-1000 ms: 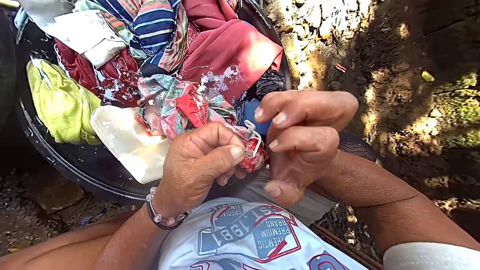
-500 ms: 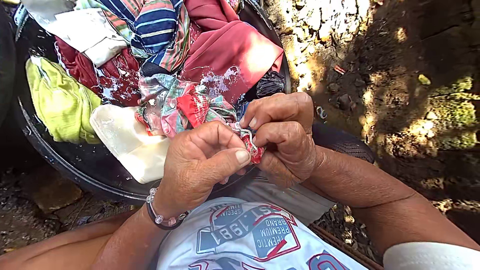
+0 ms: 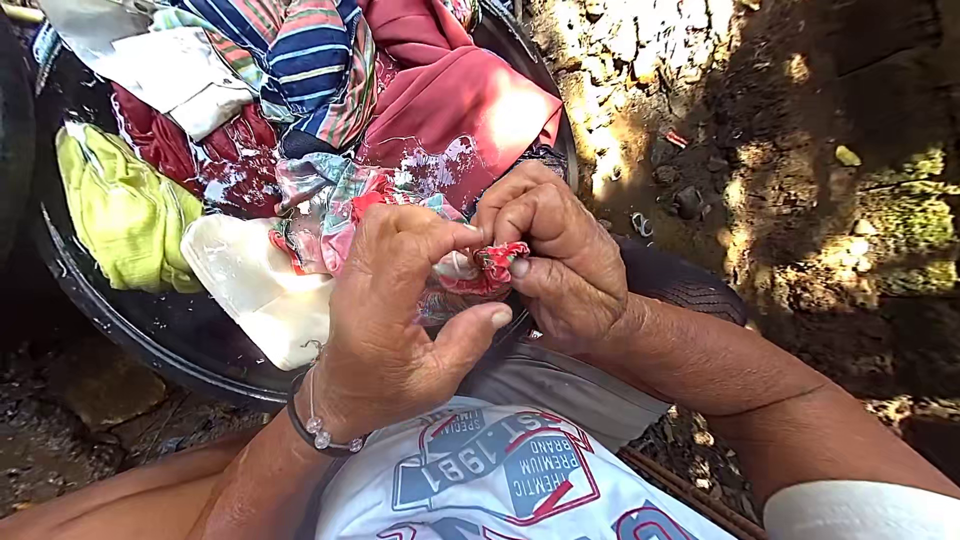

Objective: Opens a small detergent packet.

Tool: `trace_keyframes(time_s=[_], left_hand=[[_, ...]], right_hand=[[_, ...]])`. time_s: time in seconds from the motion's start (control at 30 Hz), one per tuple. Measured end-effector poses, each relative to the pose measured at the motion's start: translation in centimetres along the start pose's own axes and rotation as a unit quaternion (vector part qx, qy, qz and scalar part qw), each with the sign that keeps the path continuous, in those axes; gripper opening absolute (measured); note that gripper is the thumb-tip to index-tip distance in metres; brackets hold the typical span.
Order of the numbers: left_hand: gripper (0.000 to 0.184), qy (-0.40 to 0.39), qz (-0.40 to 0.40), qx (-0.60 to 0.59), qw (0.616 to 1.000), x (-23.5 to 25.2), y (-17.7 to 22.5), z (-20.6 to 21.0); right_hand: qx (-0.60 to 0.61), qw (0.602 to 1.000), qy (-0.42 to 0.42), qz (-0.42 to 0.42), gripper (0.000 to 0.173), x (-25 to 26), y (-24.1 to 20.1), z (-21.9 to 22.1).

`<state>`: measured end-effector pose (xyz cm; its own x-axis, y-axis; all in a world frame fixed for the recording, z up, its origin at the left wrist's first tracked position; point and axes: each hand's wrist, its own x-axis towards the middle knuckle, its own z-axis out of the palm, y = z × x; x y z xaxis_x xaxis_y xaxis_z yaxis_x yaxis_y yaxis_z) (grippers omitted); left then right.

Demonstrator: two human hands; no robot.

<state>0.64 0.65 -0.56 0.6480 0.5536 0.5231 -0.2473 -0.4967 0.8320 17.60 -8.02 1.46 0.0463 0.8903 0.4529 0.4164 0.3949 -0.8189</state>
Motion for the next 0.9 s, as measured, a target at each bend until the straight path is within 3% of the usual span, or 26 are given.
trace_keyframes(time_s=[0.1,0.27,0.37,0.43,0.57,0.8,0.9], left_hand=[[0.027,0.008,0.017,0.058,0.998,-0.1,-0.5,0.3],[0.017,0.005,-0.006,0.037,0.999,-0.1,-0.5,0.3],[0.017,0.009,-0.034,0.027,0.999,0.0,-0.7,-0.1],[0.018,-0.003,-0.041,0.015,0.999,0.0,-0.9,-0.2],[0.039,-0.015,-0.051,-0.013,0.998,-0.2,-2.2,0.5],[0.026,-0.008,-0.091,0.083,0.992,0.7,-1.3,-0.1],[0.023,-0.004,-0.066,0.115,0.991,0.9,-1.2,-0.8]], right_hand=[[0.060,0.996,0.008,0.068,0.011,0.3,-0.2,0.2],[0.190,0.968,0.020,0.165,0.020,0.5,0.4,0.1],[0.197,0.961,0.010,0.194,0.021,0.6,0.2,-0.1],[0.186,0.962,0.007,0.200,0.018,0.6,0.2,0.1],[0.158,0.966,0.034,0.201,0.015,1.2,0.7,0.4],[0.094,0.982,0.014,0.164,0.013,3.4,0.8,-0.1],[0.070,0.985,-0.005,0.155,0.012,3.9,0.5,-0.5]])
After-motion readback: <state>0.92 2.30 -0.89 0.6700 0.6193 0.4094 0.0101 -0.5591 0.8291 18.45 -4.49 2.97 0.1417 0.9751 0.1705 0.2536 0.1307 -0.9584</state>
